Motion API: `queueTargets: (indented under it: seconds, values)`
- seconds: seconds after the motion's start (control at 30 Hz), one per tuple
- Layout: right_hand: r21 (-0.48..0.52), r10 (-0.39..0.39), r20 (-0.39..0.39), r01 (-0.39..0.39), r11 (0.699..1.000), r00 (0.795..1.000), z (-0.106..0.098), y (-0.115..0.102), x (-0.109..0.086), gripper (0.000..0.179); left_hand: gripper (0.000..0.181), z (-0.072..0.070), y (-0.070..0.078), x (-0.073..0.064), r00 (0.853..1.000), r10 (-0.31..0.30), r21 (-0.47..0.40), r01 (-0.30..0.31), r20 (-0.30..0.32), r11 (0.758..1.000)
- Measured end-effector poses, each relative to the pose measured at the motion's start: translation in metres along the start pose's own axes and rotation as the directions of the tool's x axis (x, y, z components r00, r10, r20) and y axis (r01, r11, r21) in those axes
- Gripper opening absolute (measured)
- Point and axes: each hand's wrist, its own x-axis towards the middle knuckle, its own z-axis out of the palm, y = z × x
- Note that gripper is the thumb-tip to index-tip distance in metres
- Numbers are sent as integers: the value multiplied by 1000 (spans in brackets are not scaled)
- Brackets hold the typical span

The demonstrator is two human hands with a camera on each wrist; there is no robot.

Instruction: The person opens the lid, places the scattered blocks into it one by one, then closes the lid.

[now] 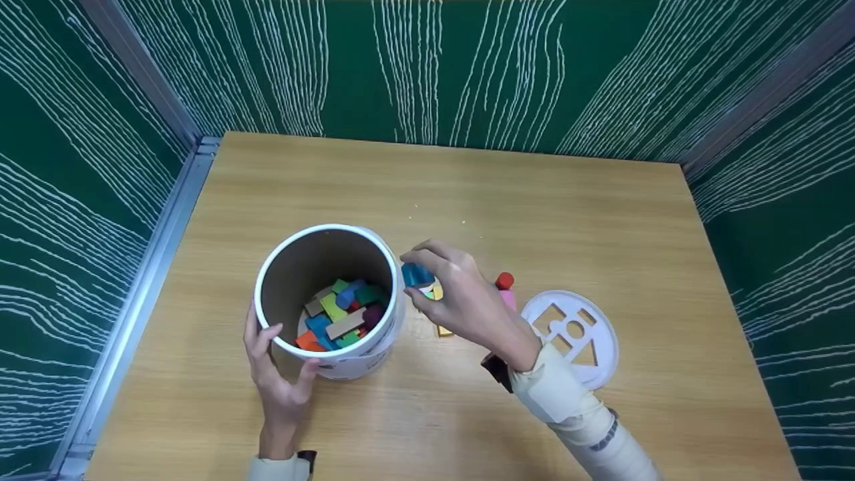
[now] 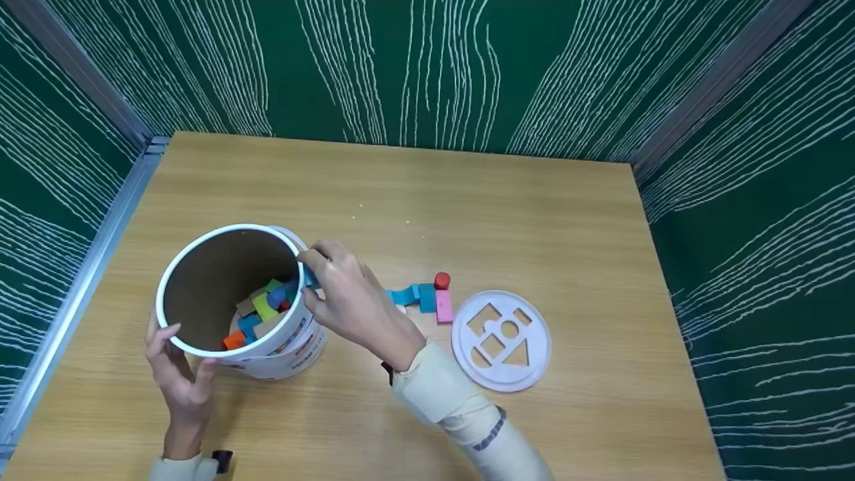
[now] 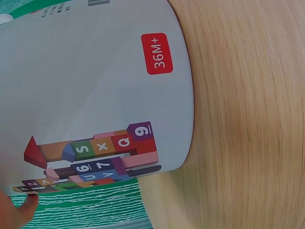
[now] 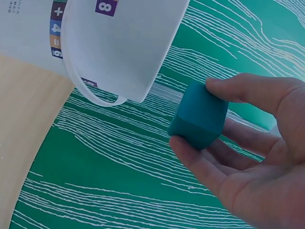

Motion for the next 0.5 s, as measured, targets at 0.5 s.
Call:
queueTargets:
  seconds: [0.5]
  values:
    - [29,10,116,-13,999,993,13,-11,13,39,66,0,1,-1,1000,-24,5,24,-6,1000]
